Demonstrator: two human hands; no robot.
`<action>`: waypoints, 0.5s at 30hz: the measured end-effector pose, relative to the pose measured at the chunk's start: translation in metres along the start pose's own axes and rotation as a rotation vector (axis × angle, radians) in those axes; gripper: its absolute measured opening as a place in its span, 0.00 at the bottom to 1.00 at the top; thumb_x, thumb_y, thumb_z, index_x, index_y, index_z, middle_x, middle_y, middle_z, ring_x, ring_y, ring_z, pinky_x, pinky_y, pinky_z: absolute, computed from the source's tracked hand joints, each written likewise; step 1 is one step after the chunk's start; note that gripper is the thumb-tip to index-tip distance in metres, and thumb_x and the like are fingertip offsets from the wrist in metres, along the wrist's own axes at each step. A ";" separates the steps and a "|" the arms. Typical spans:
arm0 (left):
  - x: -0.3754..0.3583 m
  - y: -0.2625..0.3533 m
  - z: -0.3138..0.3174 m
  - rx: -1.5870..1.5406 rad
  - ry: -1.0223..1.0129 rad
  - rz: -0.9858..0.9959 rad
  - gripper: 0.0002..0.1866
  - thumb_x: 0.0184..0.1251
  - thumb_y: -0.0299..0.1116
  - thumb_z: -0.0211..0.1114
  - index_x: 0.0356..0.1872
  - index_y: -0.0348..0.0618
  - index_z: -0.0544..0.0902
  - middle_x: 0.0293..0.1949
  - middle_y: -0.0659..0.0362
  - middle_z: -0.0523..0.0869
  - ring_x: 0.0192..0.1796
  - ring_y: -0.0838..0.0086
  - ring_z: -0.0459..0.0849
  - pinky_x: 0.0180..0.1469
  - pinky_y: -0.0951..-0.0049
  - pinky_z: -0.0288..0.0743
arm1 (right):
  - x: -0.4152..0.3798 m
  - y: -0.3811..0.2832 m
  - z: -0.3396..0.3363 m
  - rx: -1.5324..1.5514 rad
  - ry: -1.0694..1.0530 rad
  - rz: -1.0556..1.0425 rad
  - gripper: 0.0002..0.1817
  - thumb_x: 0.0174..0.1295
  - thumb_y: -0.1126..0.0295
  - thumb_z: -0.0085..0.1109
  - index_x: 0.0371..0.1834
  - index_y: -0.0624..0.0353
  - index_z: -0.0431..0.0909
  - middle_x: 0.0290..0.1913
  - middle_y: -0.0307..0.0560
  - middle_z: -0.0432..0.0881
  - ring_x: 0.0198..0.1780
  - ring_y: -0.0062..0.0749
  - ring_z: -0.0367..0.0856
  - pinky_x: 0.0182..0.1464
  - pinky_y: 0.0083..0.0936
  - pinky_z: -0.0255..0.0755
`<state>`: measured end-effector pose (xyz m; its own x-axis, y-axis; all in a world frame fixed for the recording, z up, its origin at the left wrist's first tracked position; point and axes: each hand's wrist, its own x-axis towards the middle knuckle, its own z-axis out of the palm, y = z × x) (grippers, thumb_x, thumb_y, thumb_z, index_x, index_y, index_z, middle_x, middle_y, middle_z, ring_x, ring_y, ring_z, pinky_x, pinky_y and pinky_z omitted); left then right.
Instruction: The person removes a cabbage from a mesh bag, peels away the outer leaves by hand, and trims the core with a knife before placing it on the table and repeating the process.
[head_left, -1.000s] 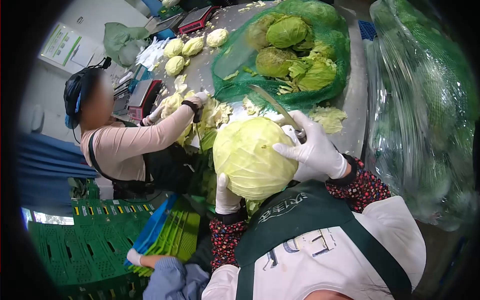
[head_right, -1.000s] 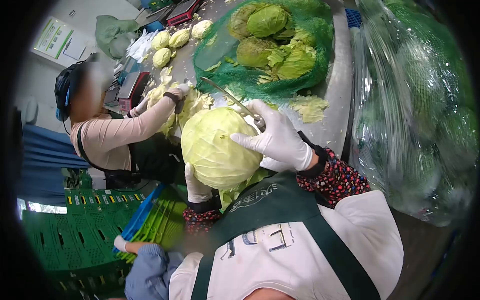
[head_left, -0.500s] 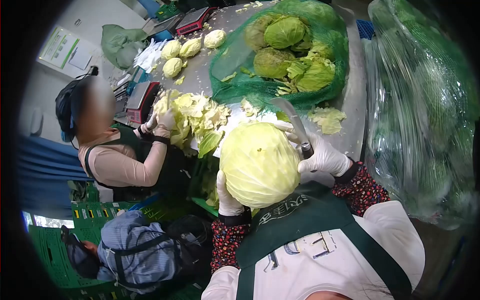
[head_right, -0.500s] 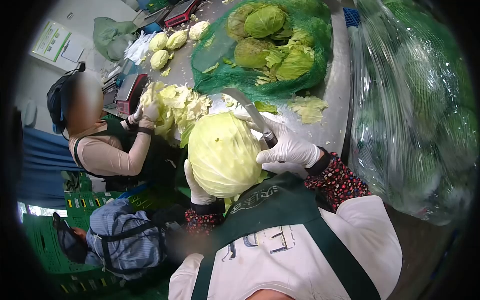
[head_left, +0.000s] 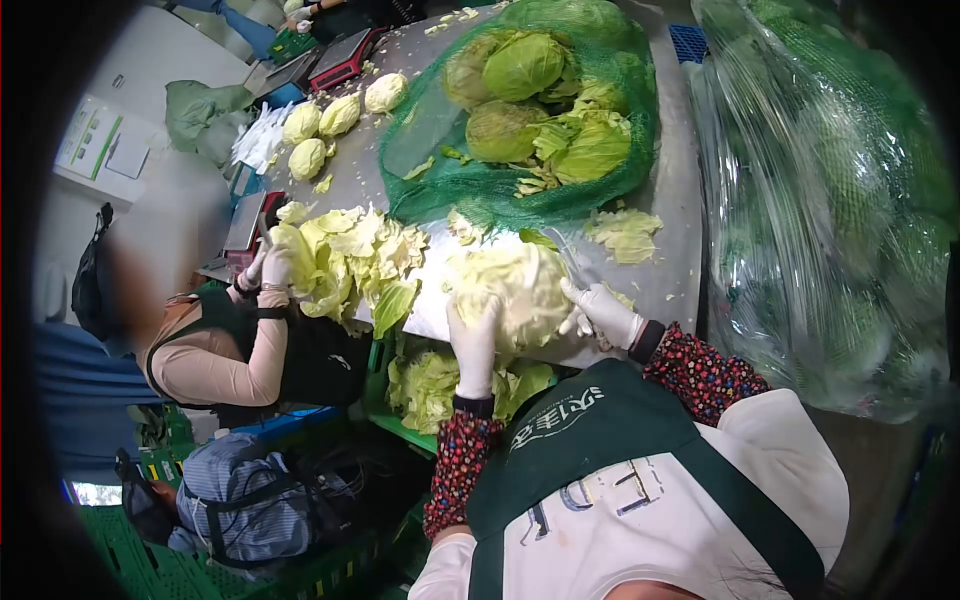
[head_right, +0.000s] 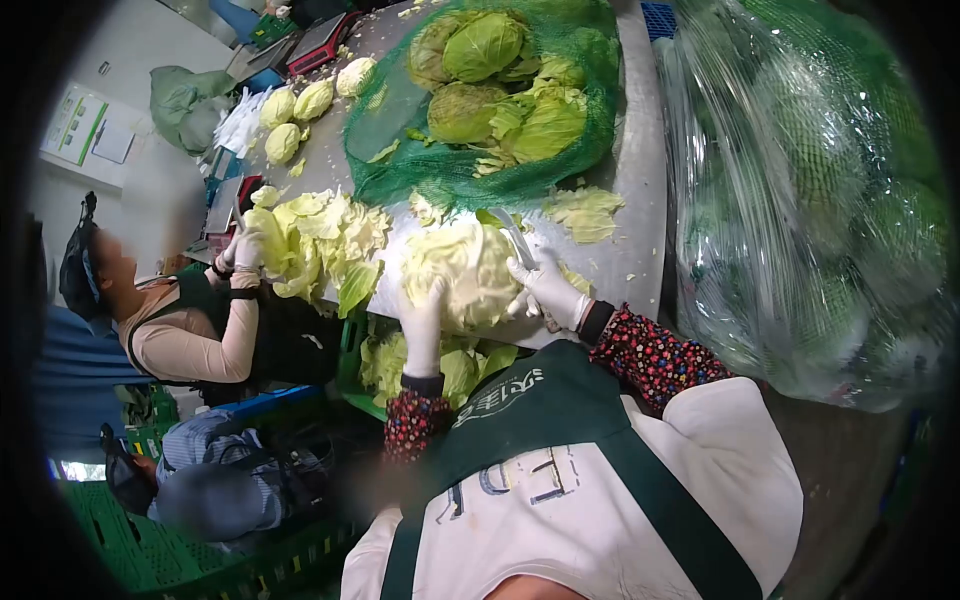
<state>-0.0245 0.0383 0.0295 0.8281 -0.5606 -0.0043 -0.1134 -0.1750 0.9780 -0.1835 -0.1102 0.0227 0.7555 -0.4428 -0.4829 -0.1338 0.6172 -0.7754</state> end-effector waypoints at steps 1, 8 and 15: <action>0.010 -0.014 0.004 -0.082 0.003 -0.067 0.29 0.61 0.32 0.69 0.60 0.32 0.68 0.54 0.51 0.78 0.55 0.71 0.76 0.57 0.70 0.70 | 0.002 -0.002 -0.006 -0.093 -0.010 -0.045 0.30 0.67 0.43 0.51 0.56 0.59 0.67 0.22 0.40 0.79 0.12 0.18 0.69 0.15 0.19 0.63; 0.025 -0.063 0.014 -0.273 -0.021 -0.361 0.28 0.63 0.34 0.69 0.59 0.28 0.69 0.53 0.50 0.79 0.52 0.71 0.78 0.55 0.71 0.72 | 0.000 0.012 -0.040 -0.964 0.189 -0.467 0.23 0.71 0.44 0.42 0.46 0.54 0.71 0.25 0.52 0.82 0.22 0.42 0.82 0.26 0.37 0.71; 0.033 -0.054 0.017 -0.073 -0.018 -0.212 0.32 0.61 0.33 0.70 0.61 0.26 0.67 0.55 0.48 0.79 0.54 0.67 0.79 0.58 0.69 0.71 | 0.000 0.013 -0.045 -1.433 0.085 -0.492 0.22 0.70 0.48 0.42 0.39 0.57 0.72 0.27 0.57 0.81 0.33 0.56 0.81 0.37 0.47 0.73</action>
<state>-0.0007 0.0157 -0.0272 0.8192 -0.5319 -0.2144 0.1025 -0.2320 0.9673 -0.2139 -0.1319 -0.0056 0.8782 -0.4758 -0.0481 -0.4162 -0.7111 -0.5667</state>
